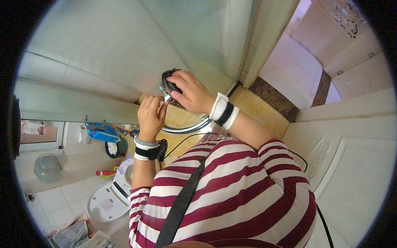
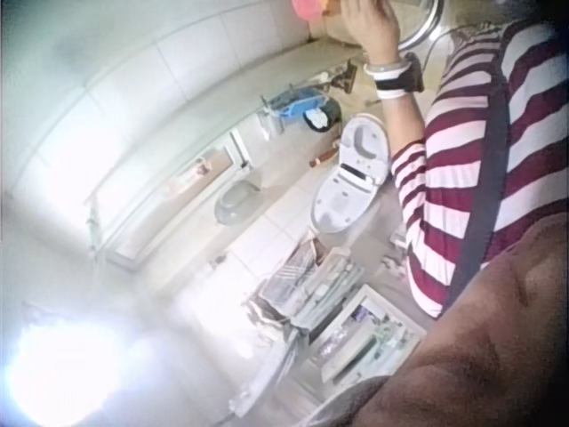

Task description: The person wipes the shower door handle and glass with a cloth, adjusts a cleaning tool, and wipes the wall and sink area.

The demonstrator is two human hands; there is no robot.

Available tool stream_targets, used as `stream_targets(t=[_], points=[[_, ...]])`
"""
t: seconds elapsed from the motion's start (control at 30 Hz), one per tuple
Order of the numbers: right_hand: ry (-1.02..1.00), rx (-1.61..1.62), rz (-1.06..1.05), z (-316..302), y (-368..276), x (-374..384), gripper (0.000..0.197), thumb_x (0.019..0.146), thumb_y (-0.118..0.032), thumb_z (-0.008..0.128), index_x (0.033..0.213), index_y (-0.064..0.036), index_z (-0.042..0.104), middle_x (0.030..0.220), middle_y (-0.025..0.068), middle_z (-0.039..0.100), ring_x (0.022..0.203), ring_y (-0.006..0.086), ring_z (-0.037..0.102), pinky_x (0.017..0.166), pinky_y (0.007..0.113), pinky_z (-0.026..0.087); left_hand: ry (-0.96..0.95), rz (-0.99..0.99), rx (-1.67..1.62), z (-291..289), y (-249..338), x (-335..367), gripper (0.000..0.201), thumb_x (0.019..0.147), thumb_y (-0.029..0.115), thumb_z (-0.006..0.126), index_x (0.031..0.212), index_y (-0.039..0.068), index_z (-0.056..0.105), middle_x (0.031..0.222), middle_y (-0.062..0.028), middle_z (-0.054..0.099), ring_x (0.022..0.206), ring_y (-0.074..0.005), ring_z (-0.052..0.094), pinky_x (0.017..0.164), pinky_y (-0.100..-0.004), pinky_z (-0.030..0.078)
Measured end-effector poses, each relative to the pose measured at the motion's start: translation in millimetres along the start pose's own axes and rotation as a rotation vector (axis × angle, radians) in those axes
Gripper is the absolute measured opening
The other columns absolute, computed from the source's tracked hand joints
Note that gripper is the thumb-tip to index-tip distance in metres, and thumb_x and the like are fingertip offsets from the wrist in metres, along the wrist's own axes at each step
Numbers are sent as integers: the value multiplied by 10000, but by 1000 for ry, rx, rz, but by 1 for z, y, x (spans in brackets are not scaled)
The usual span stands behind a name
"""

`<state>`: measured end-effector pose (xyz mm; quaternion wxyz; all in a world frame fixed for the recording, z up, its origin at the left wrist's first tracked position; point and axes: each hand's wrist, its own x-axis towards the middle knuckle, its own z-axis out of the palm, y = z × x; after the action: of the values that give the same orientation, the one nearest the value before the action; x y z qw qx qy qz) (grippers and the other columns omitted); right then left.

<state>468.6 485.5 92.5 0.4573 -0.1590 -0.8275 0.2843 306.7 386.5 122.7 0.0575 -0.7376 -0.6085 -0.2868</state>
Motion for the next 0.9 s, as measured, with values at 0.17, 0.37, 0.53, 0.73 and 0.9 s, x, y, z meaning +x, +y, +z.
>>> stream_targets(t=[0.17,0.37,0.53,0.73,0.9], points=[[-318,14,110,14,18,-11,307,895,-209,457,1095,18,516,1026,205,513,977,361,501,874,388,402,5,-6,34,-10,-5,-12,141,753,104,654,838,33,566,705,-111,501,665,-300,493,581,-382,397],[-300,389,604,59,68,-68,411,976,-325,347,1200,-19,505,1180,123,546,1073,232,514,935,332,379,-30,-206,-23,-30,-12,-61,262,744,130,679,974,44,588,924,-131,554,784,-292,550,686,-359,453],[-289,534,430,41,45,-36,433,982,-338,332,1206,-10,504,1162,121,560,1073,207,508,936,306,371,-47,-655,-134,-56,-34,-158,226,806,86,609,1019,19,580,929,-145,557,804,-274,564,726,-339,452],[-327,460,620,61,82,-66,386,971,-307,376,1131,-7,561,1069,114,612,1004,187,552,893,301,408,-54,-857,-34,-70,-25,-248,168,836,141,587,922,-2,587,839,-166,561,774,-299,564,683,-358,454],[-58,867,924,48,52,-48,427,989,-292,322,1148,54,515,1127,117,572,1020,195,543,941,312,401,-132,-992,-13,-73,-3,-291,196,846,169,582,925,-11,595,852,-184,576,765,-327,578,680,-373,460]])
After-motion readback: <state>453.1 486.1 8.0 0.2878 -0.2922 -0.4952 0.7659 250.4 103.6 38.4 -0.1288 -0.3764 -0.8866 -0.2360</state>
